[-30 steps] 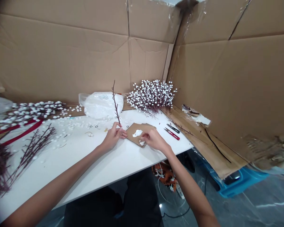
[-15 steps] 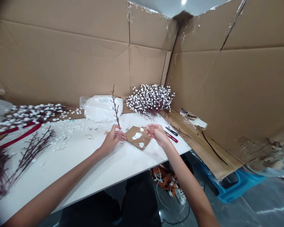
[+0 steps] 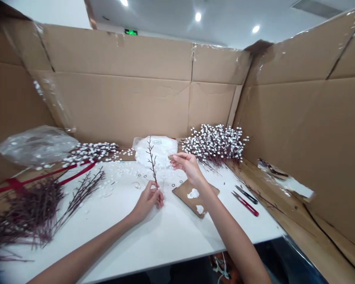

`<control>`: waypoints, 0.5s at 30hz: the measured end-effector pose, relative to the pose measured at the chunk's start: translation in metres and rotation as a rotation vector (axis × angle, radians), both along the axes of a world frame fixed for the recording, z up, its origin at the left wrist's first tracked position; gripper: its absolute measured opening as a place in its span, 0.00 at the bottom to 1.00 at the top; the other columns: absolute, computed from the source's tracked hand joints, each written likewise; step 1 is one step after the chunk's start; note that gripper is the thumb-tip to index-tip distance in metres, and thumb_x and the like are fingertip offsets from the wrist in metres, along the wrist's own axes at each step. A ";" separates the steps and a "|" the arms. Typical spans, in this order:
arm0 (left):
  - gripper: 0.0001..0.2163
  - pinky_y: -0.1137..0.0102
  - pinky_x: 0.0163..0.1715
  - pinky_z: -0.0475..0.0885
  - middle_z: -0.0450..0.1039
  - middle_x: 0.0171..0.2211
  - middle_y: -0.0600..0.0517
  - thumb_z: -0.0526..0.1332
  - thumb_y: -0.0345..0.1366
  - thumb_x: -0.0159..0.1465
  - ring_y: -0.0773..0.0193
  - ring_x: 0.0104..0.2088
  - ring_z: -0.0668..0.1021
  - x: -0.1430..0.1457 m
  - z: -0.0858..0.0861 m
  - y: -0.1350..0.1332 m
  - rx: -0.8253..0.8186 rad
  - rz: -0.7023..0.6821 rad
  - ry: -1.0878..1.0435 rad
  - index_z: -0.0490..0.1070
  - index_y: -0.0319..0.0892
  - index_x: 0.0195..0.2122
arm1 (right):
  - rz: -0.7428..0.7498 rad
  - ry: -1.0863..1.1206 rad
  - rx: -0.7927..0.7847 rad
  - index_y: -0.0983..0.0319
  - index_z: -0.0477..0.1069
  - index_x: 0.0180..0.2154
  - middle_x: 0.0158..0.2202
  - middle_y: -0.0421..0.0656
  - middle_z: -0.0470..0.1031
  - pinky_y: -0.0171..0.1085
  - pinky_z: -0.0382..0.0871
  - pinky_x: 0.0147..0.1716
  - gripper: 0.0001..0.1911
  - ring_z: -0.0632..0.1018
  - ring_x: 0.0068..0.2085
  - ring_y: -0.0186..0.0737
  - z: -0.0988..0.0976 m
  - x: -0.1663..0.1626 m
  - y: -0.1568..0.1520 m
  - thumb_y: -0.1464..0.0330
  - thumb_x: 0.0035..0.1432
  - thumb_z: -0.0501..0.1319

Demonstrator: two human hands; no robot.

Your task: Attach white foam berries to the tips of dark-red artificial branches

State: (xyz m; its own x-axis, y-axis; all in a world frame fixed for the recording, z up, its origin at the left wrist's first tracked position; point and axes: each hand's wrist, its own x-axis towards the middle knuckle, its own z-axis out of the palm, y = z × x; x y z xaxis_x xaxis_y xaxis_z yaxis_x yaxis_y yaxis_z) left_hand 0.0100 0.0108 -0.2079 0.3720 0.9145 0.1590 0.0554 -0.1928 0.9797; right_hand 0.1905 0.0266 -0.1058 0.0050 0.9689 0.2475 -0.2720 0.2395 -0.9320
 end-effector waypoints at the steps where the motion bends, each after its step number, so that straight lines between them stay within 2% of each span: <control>1: 0.07 0.74 0.19 0.68 0.67 0.22 0.59 0.50 0.40 0.64 0.69 0.19 0.73 -0.001 -0.001 0.001 -0.004 0.007 0.000 0.51 0.45 0.36 | -0.011 -0.002 0.022 0.64 0.75 0.26 0.22 0.41 0.75 0.31 0.69 0.23 0.12 0.73 0.23 0.30 -0.004 -0.005 0.004 0.62 0.41 0.69; 7: 0.06 0.75 0.18 0.67 0.67 0.22 0.59 0.49 0.39 0.64 0.70 0.19 0.73 0.000 -0.003 -0.001 0.010 -0.019 0.036 0.51 0.45 0.36 | -0.143 -0.058 0.145 0.64 0.73 0.25 0.21 0.40 0.73 0.33 0.69 0.19 0.14 0.72 0.20 0.31 -0.031 -0.015 0.005 0.59 0.45 0.67; 11: 0.06 0.75 0.19 0.67 0.68 0.22 0.59 0.50 0.38 0.64 0.69 0.19 0.73 0.000 -0.001 -0.002 0.011 -0.038 0.051 0.52 0.45 0.37 | -0.257 -0.148 0.211 0.63 0.71 0.31 0.24 0.40 0.74 0.35 0.71 0.23 0.13 0.74 0.22 0.33 -0.041 -0.015 -0.001 0.59 0.50 0.64; 15: 0.05 0.74 0.20 0.69 0.69 0.23 0.58 0.50 0.37 0.64 0.69 0.20 0.74 0.000 0.001 -0.002 0.020 -0.039 0.060 0.52 0.45 0.37 | -0.352 -0.303 0.276 0.63 0.71 0.31 0.25 0.40 0.73 0.34 0.71 0.26 0.11 0.74 0.25 0.33 -0.046 -0.018 -0.005 0.61 0.54 0.60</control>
